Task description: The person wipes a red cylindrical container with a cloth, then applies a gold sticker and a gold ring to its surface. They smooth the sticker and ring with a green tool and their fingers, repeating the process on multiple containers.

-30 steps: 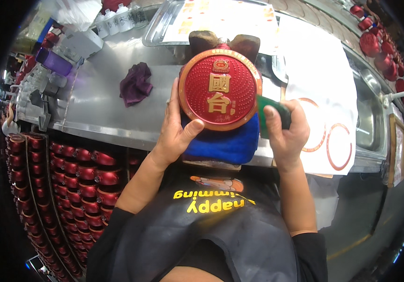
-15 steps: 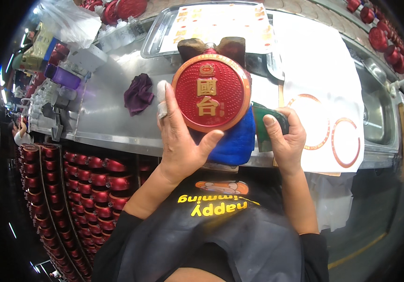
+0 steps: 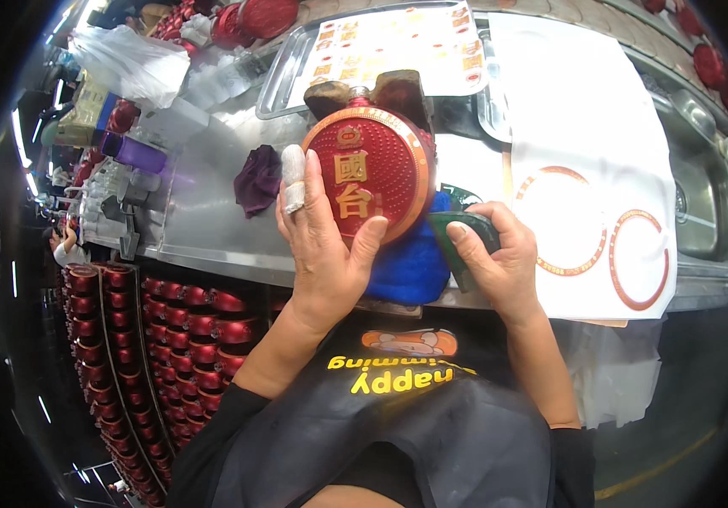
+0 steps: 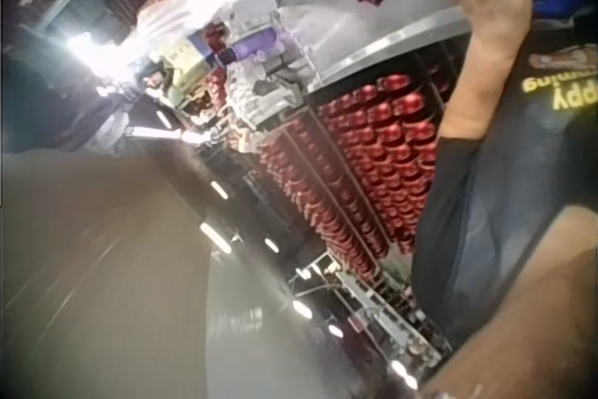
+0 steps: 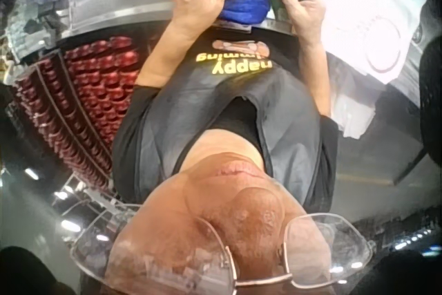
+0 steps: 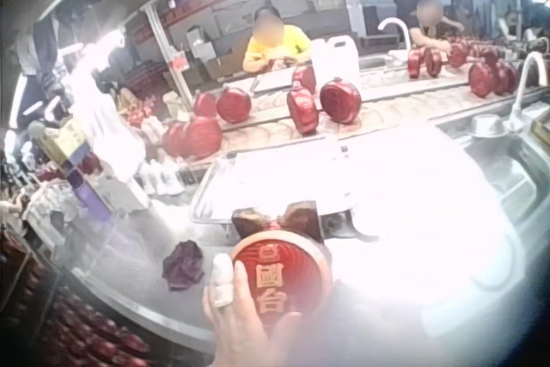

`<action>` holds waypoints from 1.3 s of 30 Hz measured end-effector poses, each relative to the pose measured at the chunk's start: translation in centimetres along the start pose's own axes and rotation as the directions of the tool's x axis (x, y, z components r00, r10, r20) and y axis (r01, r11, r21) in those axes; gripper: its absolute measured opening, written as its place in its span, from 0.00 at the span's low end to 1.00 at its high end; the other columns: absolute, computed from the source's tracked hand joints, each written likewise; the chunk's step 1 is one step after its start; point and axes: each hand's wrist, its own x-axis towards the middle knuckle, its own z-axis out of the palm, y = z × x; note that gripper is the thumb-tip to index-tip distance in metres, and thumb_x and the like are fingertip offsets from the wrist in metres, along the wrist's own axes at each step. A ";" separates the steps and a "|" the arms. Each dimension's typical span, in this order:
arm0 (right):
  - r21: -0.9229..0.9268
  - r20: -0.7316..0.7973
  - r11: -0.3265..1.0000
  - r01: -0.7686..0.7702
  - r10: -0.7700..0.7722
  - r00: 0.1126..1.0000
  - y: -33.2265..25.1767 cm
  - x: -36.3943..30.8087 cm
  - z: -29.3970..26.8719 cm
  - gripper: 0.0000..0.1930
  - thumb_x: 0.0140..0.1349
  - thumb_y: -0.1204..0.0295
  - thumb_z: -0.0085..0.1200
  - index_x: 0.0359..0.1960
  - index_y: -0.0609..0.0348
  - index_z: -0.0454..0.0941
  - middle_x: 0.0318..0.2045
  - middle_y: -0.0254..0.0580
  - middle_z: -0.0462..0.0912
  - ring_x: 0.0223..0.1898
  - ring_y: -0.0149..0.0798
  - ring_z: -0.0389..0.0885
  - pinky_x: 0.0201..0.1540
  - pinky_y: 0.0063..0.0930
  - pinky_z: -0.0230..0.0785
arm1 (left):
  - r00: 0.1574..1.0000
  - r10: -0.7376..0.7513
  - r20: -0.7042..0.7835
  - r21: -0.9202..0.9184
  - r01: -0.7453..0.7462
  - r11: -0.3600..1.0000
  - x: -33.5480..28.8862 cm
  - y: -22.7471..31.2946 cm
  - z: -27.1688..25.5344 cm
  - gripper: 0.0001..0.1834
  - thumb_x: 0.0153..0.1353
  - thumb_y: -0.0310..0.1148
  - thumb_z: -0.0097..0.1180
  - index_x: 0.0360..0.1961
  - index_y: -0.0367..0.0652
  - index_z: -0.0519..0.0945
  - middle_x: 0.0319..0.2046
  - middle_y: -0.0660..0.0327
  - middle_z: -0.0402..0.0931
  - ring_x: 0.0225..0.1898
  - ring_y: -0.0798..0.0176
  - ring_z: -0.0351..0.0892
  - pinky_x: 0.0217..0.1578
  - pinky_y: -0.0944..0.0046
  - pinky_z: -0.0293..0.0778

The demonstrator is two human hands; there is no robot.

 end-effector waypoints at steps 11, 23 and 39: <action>-0.016 0.084 0.999 -0.035 0.036 0.996 -1.3 0.4 0.0 0.11 0.65 0.68 0.66 0.37 0.64 0.80 0.26 0.35 0.83 0.28 0.26 0.78 0.32 0.22 0.70 | 0.998 0.016 -0.054 -0.152 -0.024 0.988 -0.2 -0.9 -0.8 0.39 0.74 0.50 0.50 0.74 0.32 0.59 0.71 0.37 0.57 0.72 0.33 0.52 0.71 0.35 0.39; -0.053 0.076 0.995 -0.090 0.094 0.993 -1.6 -0.1 -1.1 0.09 0.66 0.71 0.64 0.38 0.64 0.79 0.28 0.33 0.82 0.30 0.25 0.77 0.34 0.20 0.70 | 0.979 -0.150 -0.141 -0.494 0.062 0.867 -2.4 -3.5 -0.8 0.26 0.71 0.33 0.54 0.66 0.30 0.67 0.68 0.40 0.62 0.71 0.44 0.59 0.72 0.48 0.49; -0.117 0.096 0.989 -0.091 0.103 0.990 -1.6 -0.5 -0.6 0.08 0.68 0.72 0.62 0.41 0.62 0.77 0.30 0.28 0.78 0.32 0.21 0.72 0.36 0.16 0.65 | 0.961 -0.276 0.002 -0.639 0.214 0.739 -4.9 -2.9 -2.2 0.24 0.67 0.32 0.56 0.63 0.37 0.70 0.66 0.41 0.66 0.67 0.44 0.62 0.70 0.49 0.53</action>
